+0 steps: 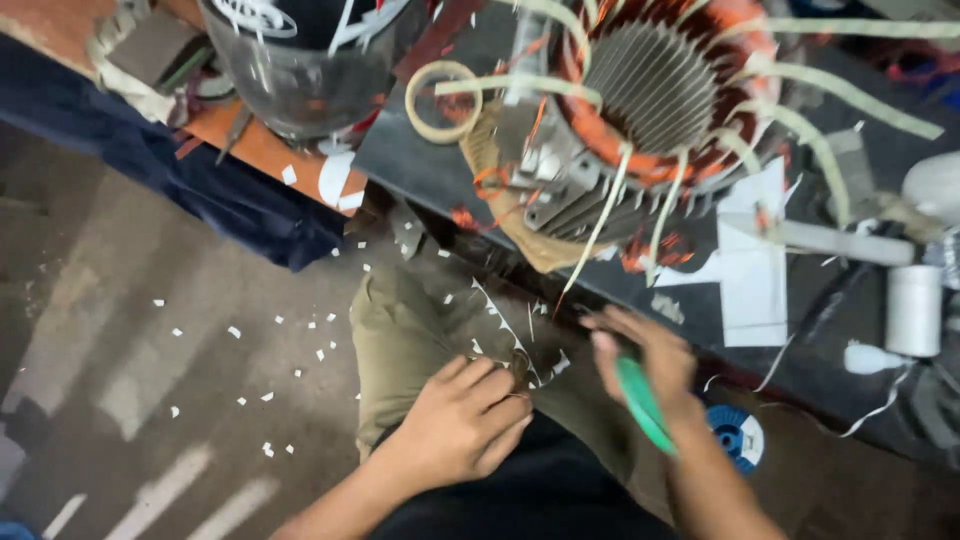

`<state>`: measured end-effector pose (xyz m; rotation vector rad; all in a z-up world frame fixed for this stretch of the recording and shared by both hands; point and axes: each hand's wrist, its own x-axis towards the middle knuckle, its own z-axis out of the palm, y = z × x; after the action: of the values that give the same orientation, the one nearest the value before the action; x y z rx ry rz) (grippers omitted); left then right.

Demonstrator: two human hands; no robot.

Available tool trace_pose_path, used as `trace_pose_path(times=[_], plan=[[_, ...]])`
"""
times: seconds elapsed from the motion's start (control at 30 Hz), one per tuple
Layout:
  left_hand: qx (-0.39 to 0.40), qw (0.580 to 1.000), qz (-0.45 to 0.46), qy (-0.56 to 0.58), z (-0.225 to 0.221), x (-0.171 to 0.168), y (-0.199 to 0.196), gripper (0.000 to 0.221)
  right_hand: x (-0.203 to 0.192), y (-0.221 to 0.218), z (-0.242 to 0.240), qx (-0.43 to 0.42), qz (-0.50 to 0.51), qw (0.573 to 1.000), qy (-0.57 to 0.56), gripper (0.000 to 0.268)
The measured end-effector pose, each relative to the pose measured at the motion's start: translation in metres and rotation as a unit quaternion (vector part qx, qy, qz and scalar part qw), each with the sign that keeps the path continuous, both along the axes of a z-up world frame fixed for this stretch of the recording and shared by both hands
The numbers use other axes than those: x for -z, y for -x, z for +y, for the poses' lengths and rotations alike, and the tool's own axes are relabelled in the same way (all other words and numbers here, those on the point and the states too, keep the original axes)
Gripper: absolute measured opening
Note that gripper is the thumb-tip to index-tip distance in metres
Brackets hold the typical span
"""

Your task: A person is seen winding copper coils into an electric motor stator, using scissors to trim wires and a mallet to seat them properly at a workbench.

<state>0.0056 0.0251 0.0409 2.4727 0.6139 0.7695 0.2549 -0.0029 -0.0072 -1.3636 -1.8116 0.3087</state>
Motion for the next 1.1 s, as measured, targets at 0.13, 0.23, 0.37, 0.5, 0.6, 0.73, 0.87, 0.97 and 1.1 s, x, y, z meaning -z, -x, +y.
trace_pose_path(times=[0.13, 0.23, 0.37, 0.5, 0.6, 0.73, 0.87, 0.97, 1.1], plan=[[-0.033, 0.997, -0.011, -0.074, -0.012, 0.021, 0.005, 0.020, -0.049, 0.001, 0.006, -0.168, -0.164, 0.946, -0.225, 0.026], [-0.034, 0.992, -0.088, -0.078, -0.023, 0.015, 0.013, 0.014, -0.066, 0.012, 0.033, -0.086, -0.299, 0.928, -0.207, 0.023], [-0.034, 0.985, -0.111, -0.129, -0.031, 0.024, 0.017, 0.015, -0.048, 0.036, 0.016, -0.111, -0.291, 0.922, -0.228, 0.018], [-0.059, 0.969, -0.182, -0.153, -0.032, 0.045, 0.019, 0.015, -0.039, 0.028, 0.003, -0.163, -0.323, 0.922, -0.139, 0.023], [-0.044, 0.971, -0.194, -0.134, -0.036, 0.040, 0.026, 0.012, -0.025, 0.017, 0.024, -0.085, -0.355, 0.919, -0.149, 0.014], [-0.056, 0.972, -0.186, -0.132, -0.032, 0.037, 0.035, 0.010, 0.006, 0.067, -0.030, -0.172, -0.219, 0.935, -0.221, 0.022], [-0.044, 0.976, -0.169, -0.132, -0.036, 0.043, 0.037, 0.008, -0.004, 0.028, 0.030, -0.119, -0.257, 0.933, -0.221, 0.017], [-0.046, 0.976, -0.156, -0.141, -0.031, 0.048, 0.033, 0.011, 0.004, 0.007, 0.042, -0.029, -0.327, 0.917, -0.225, 0.012], [-0.085, 0.977, -0.192, -0.047, -0.022, 0.077, 0.042, 0.013, 0.022, 0.039, -0.001, -0.068, -0.184, 0.968, -0.158, 0.004]])
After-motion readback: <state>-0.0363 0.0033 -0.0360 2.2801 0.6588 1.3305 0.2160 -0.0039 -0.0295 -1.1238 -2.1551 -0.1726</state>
